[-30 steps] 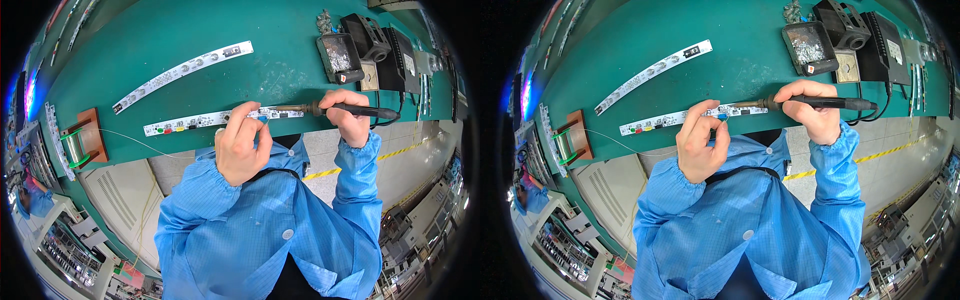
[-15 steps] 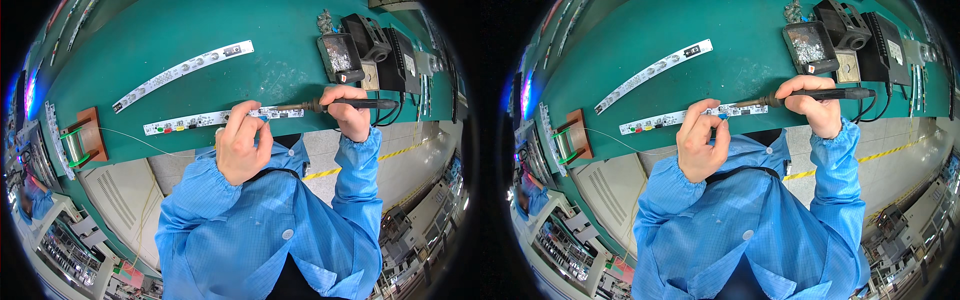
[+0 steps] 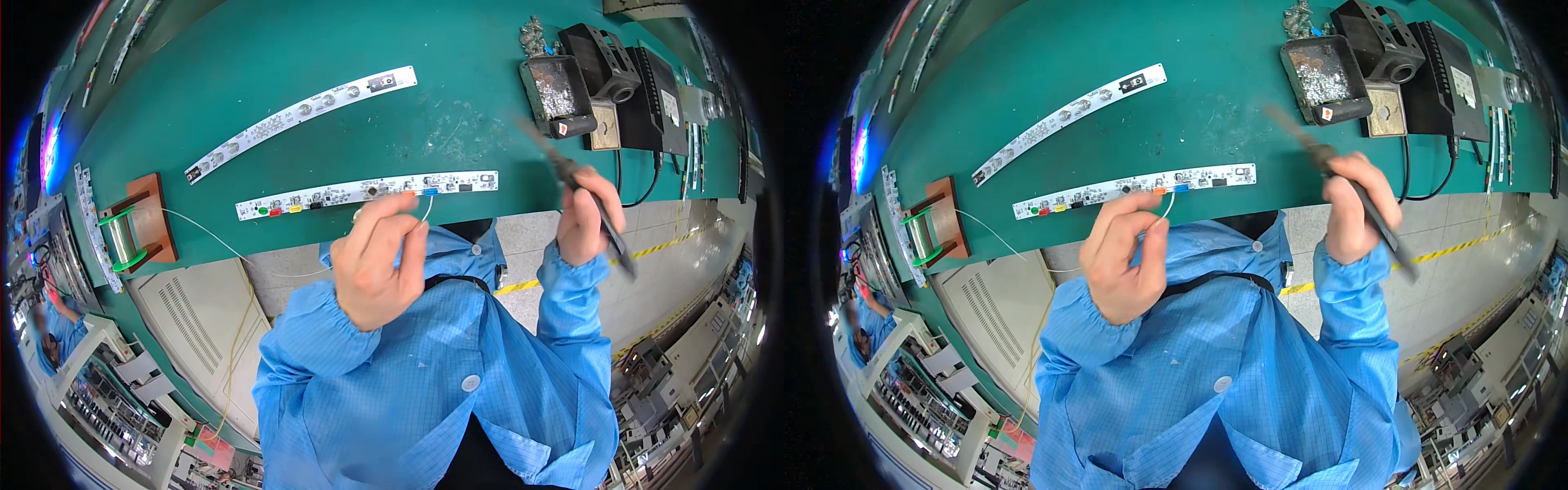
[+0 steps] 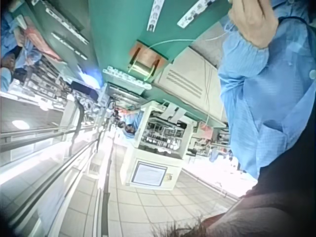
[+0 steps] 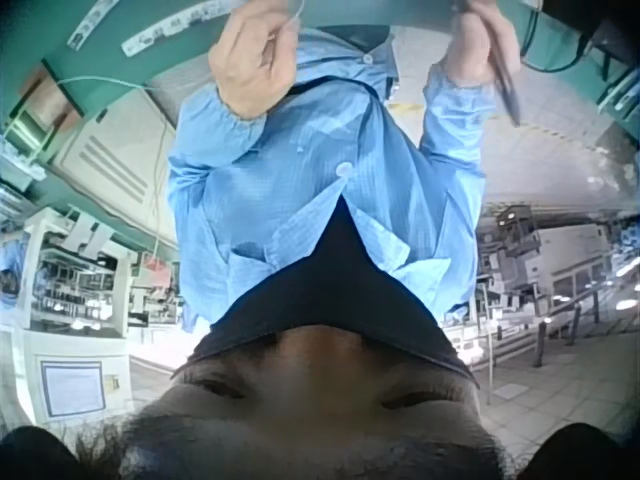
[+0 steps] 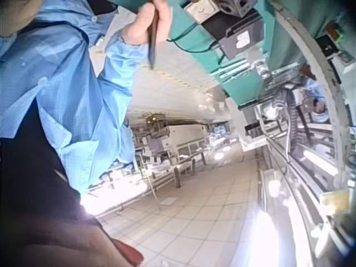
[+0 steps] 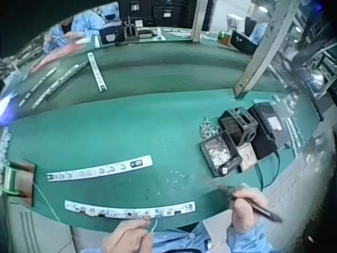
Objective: Soldering wires and components onto LED light strips at a manual assembly station.
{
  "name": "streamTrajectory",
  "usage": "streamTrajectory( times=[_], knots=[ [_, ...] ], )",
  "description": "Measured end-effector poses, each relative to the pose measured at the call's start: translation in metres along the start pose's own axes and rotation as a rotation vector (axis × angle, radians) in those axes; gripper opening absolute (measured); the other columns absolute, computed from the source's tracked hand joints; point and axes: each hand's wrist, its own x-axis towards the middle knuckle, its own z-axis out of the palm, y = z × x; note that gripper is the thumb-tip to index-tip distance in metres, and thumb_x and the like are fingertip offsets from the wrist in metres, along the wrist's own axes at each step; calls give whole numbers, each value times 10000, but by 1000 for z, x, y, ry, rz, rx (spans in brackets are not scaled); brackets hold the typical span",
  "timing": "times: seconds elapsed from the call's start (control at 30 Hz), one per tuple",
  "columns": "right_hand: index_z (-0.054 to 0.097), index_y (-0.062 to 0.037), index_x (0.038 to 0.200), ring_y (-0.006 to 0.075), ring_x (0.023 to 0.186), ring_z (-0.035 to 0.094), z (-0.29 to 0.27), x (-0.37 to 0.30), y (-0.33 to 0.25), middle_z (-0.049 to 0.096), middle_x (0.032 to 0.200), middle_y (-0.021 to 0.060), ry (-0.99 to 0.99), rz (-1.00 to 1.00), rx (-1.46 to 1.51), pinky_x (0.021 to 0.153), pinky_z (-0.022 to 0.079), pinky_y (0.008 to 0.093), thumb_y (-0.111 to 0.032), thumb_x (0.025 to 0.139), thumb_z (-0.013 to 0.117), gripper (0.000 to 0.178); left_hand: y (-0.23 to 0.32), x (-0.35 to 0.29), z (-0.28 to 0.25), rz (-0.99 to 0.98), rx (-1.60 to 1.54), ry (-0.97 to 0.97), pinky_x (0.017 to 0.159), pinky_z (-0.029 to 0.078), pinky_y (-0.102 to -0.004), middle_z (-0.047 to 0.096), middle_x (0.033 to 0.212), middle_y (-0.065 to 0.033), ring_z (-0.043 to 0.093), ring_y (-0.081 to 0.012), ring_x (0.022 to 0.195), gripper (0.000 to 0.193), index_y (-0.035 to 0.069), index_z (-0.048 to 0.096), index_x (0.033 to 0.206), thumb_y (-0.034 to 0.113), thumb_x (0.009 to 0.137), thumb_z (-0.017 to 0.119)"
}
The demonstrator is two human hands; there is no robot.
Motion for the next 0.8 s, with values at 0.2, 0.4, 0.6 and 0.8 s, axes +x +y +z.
streamTrajectory(
  times=[0.2,0.4,0.6,0.8],
  knots=[
    [521,49,1282,289,1075,615,-4,-16,27,631,1157,227,51,-223,-660,971,450,385,-90,941,549,369,-17,-7,-22,-51,15,15,588,525,-308,672,867,-116,663,-245,679,108,1,645,848,-51,768,695],
    [510,74,1293,295,1154,591,3,-15,24,589,1233,217,73,-202,-560,973,446,356,-54,957,520,360,-21,-8,-22,-115,3,47,569,524,-305,666,968,-129,674,-249,694,110,4,626,808,-69,743,676],
    [523,82,1268,301,1076,608,21,-21,4,586,1180,215,-28,-299,-466,928,461,375,-125,961,509,371,-30,-5,-25,14,37,51,553,524,-306,656,1049,-138,674,-247,668,112,18,618,769,-41,711,694],
    [621,38,827,223,586,502,63,-29,-40,543,625,106,-288,-510,-311,673,425,422,-149,831,609,188,-31,-5,-23,-51,47,-15,572,516,-280,635,1105,-174,656,-184,672,67,-15,634,772,-60,746,678]
  ],
)
